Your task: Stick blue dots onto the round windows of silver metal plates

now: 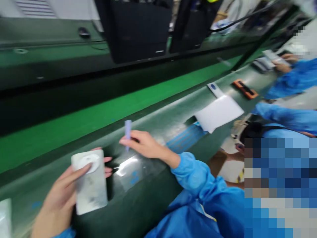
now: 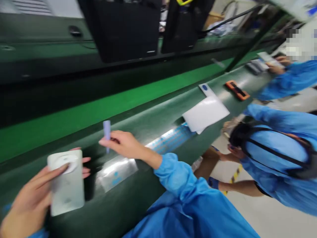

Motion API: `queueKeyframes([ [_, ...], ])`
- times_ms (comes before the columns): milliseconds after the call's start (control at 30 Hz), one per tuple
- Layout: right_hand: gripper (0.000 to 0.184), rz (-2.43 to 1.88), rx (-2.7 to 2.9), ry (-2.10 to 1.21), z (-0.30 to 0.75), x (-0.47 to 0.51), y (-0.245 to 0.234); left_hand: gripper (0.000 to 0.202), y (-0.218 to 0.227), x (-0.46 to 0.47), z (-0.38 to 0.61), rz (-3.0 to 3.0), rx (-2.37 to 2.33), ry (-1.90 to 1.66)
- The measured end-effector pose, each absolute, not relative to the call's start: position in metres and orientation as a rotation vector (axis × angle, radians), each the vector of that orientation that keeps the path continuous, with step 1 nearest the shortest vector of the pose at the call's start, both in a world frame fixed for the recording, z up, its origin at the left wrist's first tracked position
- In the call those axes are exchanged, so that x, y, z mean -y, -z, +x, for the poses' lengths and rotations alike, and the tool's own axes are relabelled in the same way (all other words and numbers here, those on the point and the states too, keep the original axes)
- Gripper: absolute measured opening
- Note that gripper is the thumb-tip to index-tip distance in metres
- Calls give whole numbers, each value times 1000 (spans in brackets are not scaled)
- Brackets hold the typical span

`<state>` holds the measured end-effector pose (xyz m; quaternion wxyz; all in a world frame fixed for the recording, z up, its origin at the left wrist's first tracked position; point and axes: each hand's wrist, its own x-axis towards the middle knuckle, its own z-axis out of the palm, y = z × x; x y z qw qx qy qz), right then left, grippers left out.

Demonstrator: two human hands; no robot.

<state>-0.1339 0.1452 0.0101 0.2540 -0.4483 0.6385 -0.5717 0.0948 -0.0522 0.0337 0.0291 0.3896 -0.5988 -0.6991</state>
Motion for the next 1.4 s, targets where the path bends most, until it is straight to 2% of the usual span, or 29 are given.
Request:
queueKeyframes([
  [67,43,-1111,-1624,1640,-129,-160,-5,60,-50,32,93,1203,1632,2501],
  [200,54,-1019,-1537,1605,-116,-185,7,62,-54,21,94,1102,1436,2732],
  [400,50,-1021,-1557,1417,-90,-209,4,60,-42,11,104,930,1364,2946],
  [533,44,-1159,-1600,1262,-83,-217,7,53,-35,3,99,914,1387,2913],
  [800,35,-1245,-1659,1258,-84,-229,19,43,-34,-1,97,869,1411,2894],
  [1033,41,-1228,-1638,1273,-85,-230,17,44,-29,1,96,803,1429,2920],
  [1133,40,-1104,-1570,1376,-84,-228,10,41,-29,-2,94,756,1476,2889],
  [1267,37,-934,-1497,1669,-85,-218,-10,38,-29,-17,88,608,1484,2773],
  [1400,36,-913,-1543,1797,-88,-200,-26,38,-24,-36,81,530,1440,2731],
])
